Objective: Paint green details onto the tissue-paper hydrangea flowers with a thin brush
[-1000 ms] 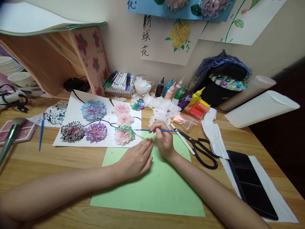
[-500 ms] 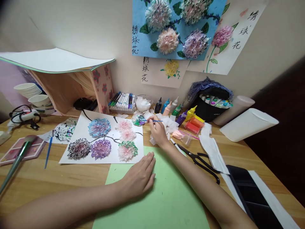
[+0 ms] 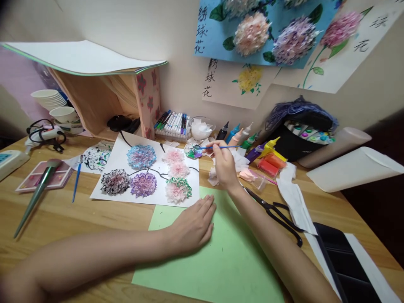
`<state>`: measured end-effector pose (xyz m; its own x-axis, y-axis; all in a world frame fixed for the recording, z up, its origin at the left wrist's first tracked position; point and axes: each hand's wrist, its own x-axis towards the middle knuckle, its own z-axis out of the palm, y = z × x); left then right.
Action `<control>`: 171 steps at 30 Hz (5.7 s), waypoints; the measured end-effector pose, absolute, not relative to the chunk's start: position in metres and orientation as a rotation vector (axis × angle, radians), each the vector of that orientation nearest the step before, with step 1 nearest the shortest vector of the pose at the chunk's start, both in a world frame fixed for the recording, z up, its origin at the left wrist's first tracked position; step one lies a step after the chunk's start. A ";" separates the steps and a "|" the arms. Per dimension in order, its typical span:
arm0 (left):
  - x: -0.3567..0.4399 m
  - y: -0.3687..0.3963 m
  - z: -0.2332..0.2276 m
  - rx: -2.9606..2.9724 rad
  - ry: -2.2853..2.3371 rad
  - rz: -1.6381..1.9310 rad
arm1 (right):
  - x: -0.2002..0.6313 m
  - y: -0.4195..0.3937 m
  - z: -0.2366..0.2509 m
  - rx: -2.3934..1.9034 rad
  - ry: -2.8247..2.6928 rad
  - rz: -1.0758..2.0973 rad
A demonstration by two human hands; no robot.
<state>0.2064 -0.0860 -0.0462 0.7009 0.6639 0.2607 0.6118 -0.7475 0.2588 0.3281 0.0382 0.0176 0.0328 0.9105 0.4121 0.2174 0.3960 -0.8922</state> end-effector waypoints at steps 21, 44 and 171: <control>0.212 -0.085 -0.056 2.828 0.955 0.546 | 0.278 0.000 0.033 -0.966 -2.147 0.750; 0.210 -0.083 -0.048 2.829 0.927 0.427 | 0.271 -0.003 0.027 -0.893 -2.288 0.546; 0.204 -0.086 -0.046 2.861 1.028 0.524 | 0.315 0.051 0.036 -1.195 -1.978 0.243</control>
<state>0.2040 -0.0864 -0.0463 0.7205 0.6271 0.2960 0.6080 -0.7765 0.1653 0.3154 0.0511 0.0358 -0.2384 0.8133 0.5308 0.6604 0.5365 -0.5254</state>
